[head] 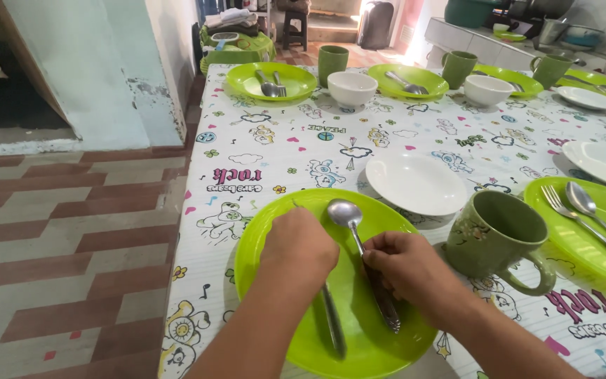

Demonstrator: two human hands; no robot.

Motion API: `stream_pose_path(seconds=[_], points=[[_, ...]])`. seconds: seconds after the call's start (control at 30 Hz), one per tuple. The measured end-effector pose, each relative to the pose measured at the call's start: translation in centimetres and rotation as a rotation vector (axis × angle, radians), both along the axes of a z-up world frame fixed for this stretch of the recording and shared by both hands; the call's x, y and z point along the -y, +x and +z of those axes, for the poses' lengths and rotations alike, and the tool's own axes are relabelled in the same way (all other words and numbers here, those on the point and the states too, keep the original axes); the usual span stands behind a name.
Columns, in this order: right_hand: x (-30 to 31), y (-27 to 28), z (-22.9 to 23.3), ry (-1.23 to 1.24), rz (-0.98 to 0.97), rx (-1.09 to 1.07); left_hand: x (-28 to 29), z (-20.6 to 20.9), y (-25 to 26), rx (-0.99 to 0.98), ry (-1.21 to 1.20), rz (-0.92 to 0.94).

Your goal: Arranging plates, mugs, glasses, and cutlery on a table.

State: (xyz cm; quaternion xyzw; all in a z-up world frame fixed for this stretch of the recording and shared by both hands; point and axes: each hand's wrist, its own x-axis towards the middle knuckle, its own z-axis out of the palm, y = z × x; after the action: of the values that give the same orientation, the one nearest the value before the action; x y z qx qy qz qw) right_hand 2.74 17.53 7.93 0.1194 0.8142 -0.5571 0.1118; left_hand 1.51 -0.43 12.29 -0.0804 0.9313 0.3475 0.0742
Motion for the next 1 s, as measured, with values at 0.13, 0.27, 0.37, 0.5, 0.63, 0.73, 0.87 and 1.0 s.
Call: stream_pose_path(seconds=[0.13, 0.27, 0.37, 0.5, 0.63, 0.73, 0.87, 1.0], points=[[-0.2, -0.2, 0.3, -0.025, 0.003, -0.003, 0.6, 0.1, -0.3, 0.195, 0.249, 0.004], [0.7, 0.5, 1.1, -0.059, 0.039, 0.055, 1.0, -1.0, -0.7, 0.239, 0.348, 0.058], [1.3, 0.7, 1.4, -0.08, 0.053, 0.066, 1.2, -1.2, -0.5, 0.232, 0.371, 0.067], [2.0, 0.5, 1.7, -0.098, 0.019, 0.04, 1.1, -1.4, -0.3, 0.201, 0.399, 0.044], [1.7, 0.3, 1.2, -0.087, 0.03, 0.034, 1.0, -1.4, -0.3, 0.184, 0.329, -0.026], [1.6, 0.3, 1.0, -0.031, 0.032, 0.031, 0.8, -1.1, 0.0, 0.173, 0.281, -0.014], [1.9, 0.4, 1.4, 0.049, 0.041, 0.022, 0.5, -0.3, 0.6, 0.165, 0.328, 0.058], [1.7, 0.0, 0.9, 0.091, 0.032, -0.007, 0.6, -0.1, 0.7, 0.183, 0.297, 0.051]])
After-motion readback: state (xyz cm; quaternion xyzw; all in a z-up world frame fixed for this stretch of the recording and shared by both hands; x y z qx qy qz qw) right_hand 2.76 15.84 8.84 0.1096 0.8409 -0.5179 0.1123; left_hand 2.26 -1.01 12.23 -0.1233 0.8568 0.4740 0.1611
